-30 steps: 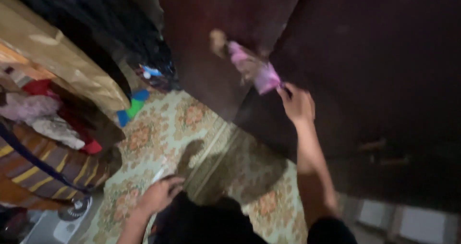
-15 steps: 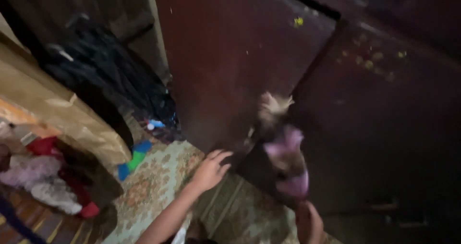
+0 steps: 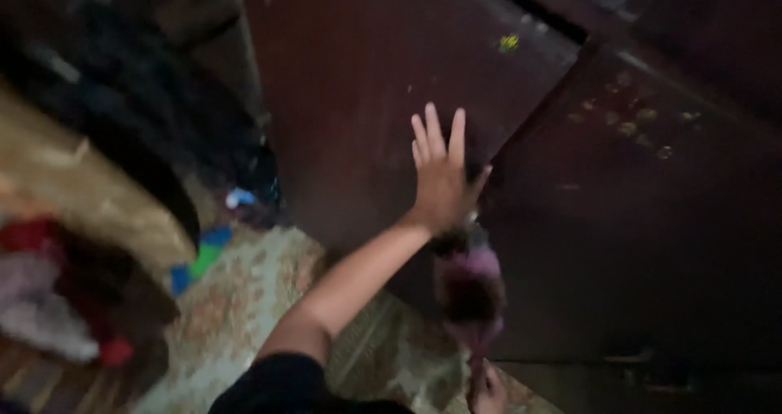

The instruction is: Dusting a poster, folding it, and then dusting the surfaces and interior of a wooden wardrobe using a feather duster.

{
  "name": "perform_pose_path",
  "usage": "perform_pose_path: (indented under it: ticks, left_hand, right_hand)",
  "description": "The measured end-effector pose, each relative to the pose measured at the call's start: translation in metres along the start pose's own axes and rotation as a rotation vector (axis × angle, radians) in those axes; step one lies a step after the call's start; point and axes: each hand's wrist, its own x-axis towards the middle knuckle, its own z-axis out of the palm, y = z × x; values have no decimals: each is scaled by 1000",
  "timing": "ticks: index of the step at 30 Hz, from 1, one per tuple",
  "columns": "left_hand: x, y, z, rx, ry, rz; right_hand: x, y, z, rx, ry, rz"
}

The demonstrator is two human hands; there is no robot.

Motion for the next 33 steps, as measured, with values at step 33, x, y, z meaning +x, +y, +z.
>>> perform_pose_path:
  ticks: [33]
  left_hand:
    - [-120, -128, -364, 436, 451, -279]
  right_hand:
    - [-40, -381, 84, 1105, -1071, 26]
